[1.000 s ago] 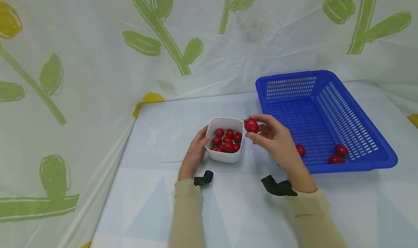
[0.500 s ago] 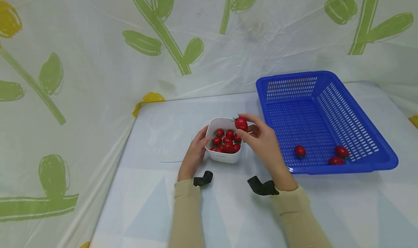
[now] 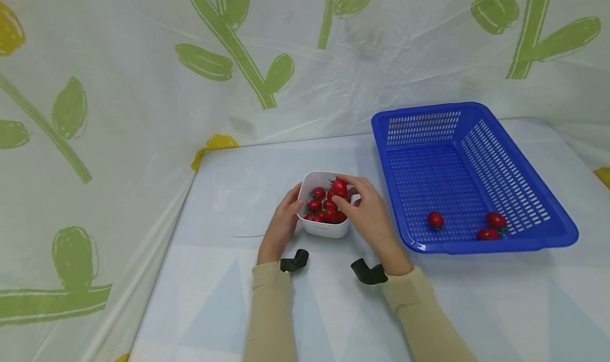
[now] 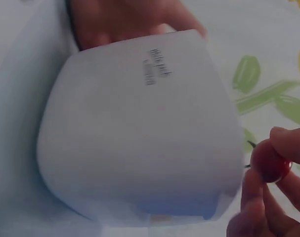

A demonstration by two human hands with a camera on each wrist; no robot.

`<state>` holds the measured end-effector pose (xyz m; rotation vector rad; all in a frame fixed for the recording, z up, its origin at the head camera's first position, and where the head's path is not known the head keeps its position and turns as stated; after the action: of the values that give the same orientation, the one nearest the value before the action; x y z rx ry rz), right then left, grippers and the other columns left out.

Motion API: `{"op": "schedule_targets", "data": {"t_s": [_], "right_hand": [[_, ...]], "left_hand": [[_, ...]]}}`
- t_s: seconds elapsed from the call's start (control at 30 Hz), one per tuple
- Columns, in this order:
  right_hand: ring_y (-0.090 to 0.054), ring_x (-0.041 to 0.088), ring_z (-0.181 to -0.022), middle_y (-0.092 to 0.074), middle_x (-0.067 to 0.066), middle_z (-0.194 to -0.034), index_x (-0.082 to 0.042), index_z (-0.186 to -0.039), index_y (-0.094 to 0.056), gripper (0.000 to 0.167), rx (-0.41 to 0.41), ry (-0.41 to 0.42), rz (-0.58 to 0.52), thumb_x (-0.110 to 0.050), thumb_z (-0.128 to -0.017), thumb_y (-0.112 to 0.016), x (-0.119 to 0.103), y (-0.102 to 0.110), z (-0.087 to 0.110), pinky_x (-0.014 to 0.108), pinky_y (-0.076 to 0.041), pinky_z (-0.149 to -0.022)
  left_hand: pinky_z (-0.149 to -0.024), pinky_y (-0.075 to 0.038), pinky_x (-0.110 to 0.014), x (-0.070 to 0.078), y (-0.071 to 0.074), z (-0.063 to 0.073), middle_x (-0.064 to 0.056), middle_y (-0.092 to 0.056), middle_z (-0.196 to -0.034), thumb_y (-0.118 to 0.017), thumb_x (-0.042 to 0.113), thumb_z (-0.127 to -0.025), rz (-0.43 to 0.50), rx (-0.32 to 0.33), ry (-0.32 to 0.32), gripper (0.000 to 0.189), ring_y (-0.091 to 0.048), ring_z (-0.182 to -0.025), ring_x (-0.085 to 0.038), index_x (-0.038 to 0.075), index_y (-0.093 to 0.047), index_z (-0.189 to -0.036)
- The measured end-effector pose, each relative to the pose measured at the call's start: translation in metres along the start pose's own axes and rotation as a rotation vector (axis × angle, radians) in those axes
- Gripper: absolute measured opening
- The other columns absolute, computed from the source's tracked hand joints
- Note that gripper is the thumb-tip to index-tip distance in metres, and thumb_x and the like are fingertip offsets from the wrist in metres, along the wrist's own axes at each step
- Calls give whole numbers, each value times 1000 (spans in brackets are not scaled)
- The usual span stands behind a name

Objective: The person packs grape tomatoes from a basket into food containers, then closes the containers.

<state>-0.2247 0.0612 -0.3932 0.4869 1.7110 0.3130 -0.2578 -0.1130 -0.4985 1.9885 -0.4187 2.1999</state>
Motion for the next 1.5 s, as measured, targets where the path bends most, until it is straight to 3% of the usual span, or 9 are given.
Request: {"op": "schedule_targets", "data": {"t_s": [0.2, 0.4, 0.8, 1.0, 1.3, 1.5], "right_hand": [[-45, 18, -83, -52, 0, -101, -19, -121, -56, 43, 31, -10, 128, -22, -79, -67, 10, -3, 0, 30, -38, -58], [-44, 17, -78, -51, 2, -100, -17, -120, -56, 43, 47, 17, 174, -20, -78, -68, 15, -4, 0, 30, -37, -57], [-44, 16, -77, -44, 1, -116, -19, -117, -57, 39, 10, 34, 151, -18, -80, -67, 17, -9, 0, 29, -38, -55], [-45, 17, -73, -47, -3, -111, -19, -114, -59, 30, 33, 40, 105, -17, -84, -59, 18, -7, 0, 28, -37, -50], [-43, 12, -63, -51, 2, -104, -20, -112, -60, 26, 41, 8, 52, -17, -86, -57, 19, -4, 1, 26, -40, -46], [-47, 11, -66, -54, 0, -99, -19, -112, -60, 25, 54, 60, 55, -17, -87, -56, 1, 4, 2, 26, -44, -51]], "left_hand": [[-105, -17, -42, 2, -2, -1, 10, -33, -139, -45, 32, -93, 15, -12, -13, 42, -27, -128, -10, 30, -38, -134], [-105, -17, -41, 3, -4, -2, 13, -34, -137, -45, 32, -92, 20, -6, -8, 41, -28, -127, -8, 32, -39, -133], [-105, -18, -42, 3, -4, -2, 13, -33, -138, -45, 34, -92, 16, 6, 26, 41, -27, -127, -9, 35, -38, -133], [-105, -17, -43, 4, -4, -2, 6, -31, -140, -43, 28, -94, 41, -15, -4, 43, -26, -129, -14, 27, -35, -137], [-105, -17, -40, 2, -1, -1, 10, -34, -138, -46, 31, -92, 45, -2, -4, 42, -28, -127, -10, 30, -39, -133], [-105, -19, -40, 2, 1, 0, 10, -35, -137, -47, 33, -92, 35, 6, -2, 42, -30, -126, -10, 31, -39, -133]]}}
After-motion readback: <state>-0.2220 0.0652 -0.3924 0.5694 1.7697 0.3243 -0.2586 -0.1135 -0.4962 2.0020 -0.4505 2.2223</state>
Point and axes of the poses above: each hand's wrist, its own z-axis away from the middle knuckle, its own y-axis out of the back of the hand, x = y × z, the point moved 9 cm from there along -z, towards the middle knuckle
